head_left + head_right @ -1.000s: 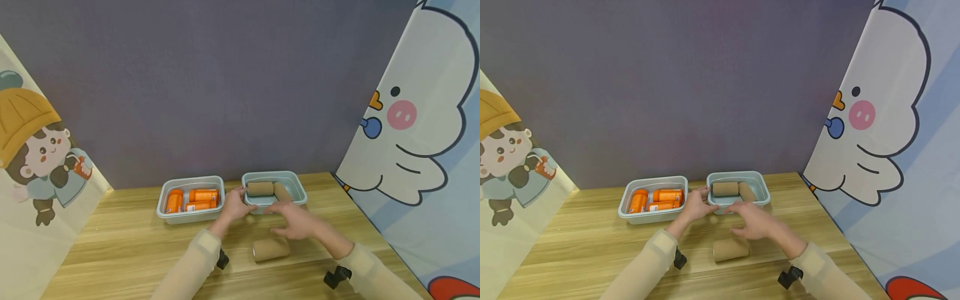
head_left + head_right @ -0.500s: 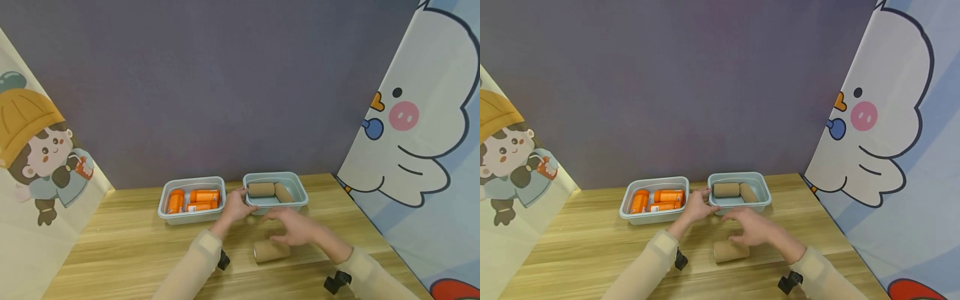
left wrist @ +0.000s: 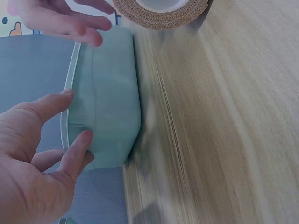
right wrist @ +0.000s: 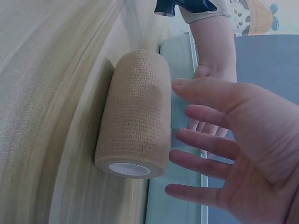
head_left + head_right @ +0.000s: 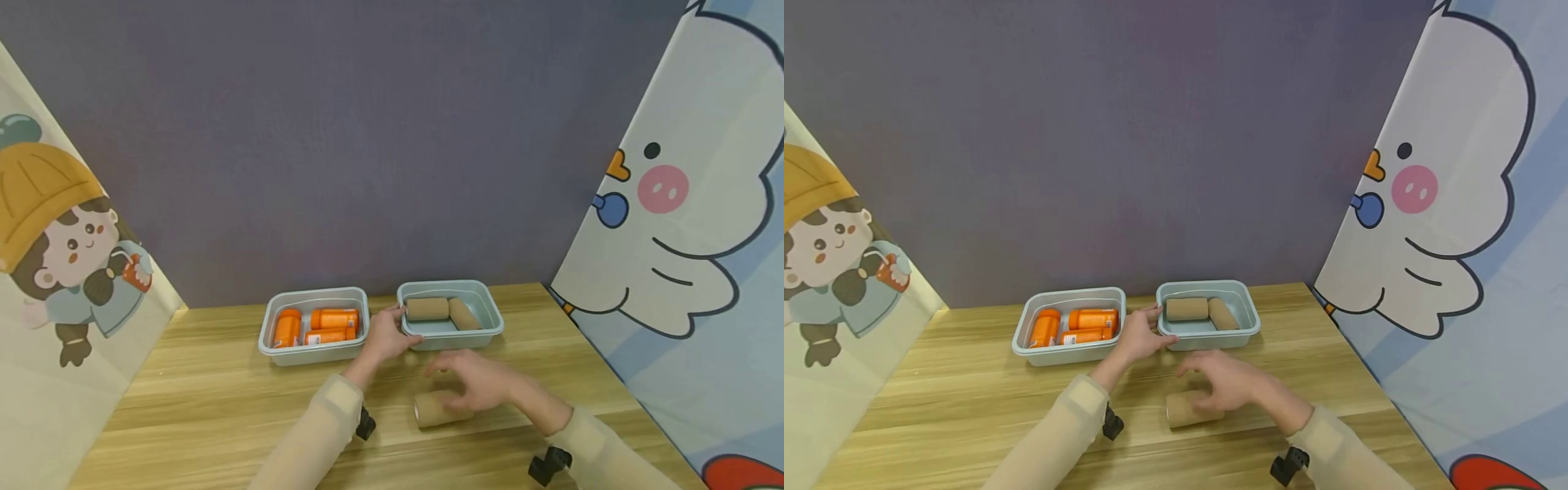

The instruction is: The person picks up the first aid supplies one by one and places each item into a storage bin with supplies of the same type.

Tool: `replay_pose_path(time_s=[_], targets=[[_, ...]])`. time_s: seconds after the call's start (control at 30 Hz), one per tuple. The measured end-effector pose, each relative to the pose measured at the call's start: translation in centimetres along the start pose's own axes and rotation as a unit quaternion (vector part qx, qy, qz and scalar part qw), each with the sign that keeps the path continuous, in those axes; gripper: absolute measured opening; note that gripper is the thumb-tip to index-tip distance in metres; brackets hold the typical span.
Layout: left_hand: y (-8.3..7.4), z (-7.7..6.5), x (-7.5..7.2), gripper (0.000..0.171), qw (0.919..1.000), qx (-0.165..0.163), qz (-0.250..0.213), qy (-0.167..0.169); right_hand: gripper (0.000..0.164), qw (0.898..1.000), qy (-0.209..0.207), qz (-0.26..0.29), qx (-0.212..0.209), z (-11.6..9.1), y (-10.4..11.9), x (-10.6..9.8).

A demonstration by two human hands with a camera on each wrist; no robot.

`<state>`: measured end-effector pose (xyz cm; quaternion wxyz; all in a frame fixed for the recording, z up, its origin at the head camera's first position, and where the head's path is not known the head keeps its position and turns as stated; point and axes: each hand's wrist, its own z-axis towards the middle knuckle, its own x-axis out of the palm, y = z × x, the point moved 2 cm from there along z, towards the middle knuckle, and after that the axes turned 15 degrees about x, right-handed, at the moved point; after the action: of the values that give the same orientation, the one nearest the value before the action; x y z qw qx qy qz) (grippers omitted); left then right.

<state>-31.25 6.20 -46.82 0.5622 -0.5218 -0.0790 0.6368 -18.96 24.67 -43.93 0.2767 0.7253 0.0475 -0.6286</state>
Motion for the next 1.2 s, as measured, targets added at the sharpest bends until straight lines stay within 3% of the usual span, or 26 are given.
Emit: replay_pose_path(time_s=[0.37, 0.6, 0.93, 1.2], targets=[[-0.2, 0.1, 0.0, 0.082, 1.0000, -0.007, -0.006, -0.002, 0.053, 0.999, 0.028, -0.004, -0.021, -0.2, -0.1, 1.0], [-0.4, 0.1, 0.1, 0.082, 1.0000, -0.005, -0.003, -0.002, 0.052, 0.998, 0.058, 0.006, 0.008, -0.2, -0.4, 1.4], [-0.3, 0.0, 0.1, 0.081, 1.0000, -0.004, 0.001, -0.001, 0.051, 0.999, 0.047, -0.008, -0.006, -0.2, -0.4, 1.5], [-0.4, -0.1, 0.0, 0.082, 1.0000, -0.005, 0.001, 0.003, 0.049, 0.998, 0.032, 0.036, -0.037, -0.3, -0.7, -0.1]])
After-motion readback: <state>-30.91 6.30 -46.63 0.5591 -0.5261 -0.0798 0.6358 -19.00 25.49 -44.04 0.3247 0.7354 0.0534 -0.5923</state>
